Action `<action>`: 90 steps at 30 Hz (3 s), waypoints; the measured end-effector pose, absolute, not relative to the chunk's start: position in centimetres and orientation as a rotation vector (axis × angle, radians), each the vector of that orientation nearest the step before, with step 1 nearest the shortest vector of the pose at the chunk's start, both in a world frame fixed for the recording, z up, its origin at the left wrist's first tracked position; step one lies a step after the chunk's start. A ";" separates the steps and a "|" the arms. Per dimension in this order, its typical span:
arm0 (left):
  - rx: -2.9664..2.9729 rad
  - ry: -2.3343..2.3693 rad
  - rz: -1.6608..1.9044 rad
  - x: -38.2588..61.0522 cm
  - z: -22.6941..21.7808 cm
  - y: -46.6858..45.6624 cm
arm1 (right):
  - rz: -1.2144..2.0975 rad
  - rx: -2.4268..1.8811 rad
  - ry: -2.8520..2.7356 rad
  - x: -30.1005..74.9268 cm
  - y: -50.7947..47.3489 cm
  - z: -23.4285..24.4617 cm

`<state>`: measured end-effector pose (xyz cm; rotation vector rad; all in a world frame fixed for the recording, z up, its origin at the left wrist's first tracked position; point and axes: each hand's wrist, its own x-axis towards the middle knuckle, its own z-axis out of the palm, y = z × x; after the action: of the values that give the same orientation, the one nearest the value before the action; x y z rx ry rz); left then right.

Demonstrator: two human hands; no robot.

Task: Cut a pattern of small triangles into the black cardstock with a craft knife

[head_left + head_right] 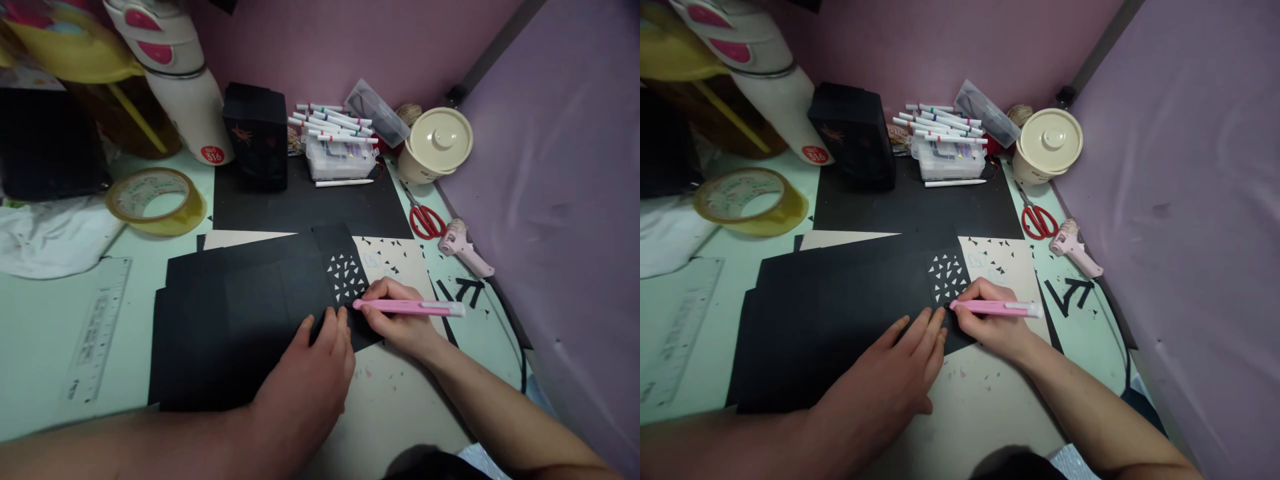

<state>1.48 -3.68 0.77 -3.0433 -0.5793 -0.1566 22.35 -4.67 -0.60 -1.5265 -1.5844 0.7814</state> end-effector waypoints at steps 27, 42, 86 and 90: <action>-3.163 -0.512 0.099 1.8 1.8 -2.7 | 0.786 -1.610 -1.514 22.0 -4.1 0.1; -3.150 -0.526 0.086 1.9 1.8 -2.6 | 0.799 -1.585 -1.503 22.3 -4.3 -0.4; -3.129 -0.511 0.101 1.8 1.4 -2.7 | 0.762 -1.520 -1.451 22.4 -4.4 -0.8; -3.117 -0.514 0.062 1.7 1.3 -2.6 | 0.643 -1.475 -1.417 22.6 -4.8 -0.3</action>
<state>1.71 -2.65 1.28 -3.1169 -0.5143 0.0618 22.62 -4.81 -0.30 -1.4752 -1.4174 0.6430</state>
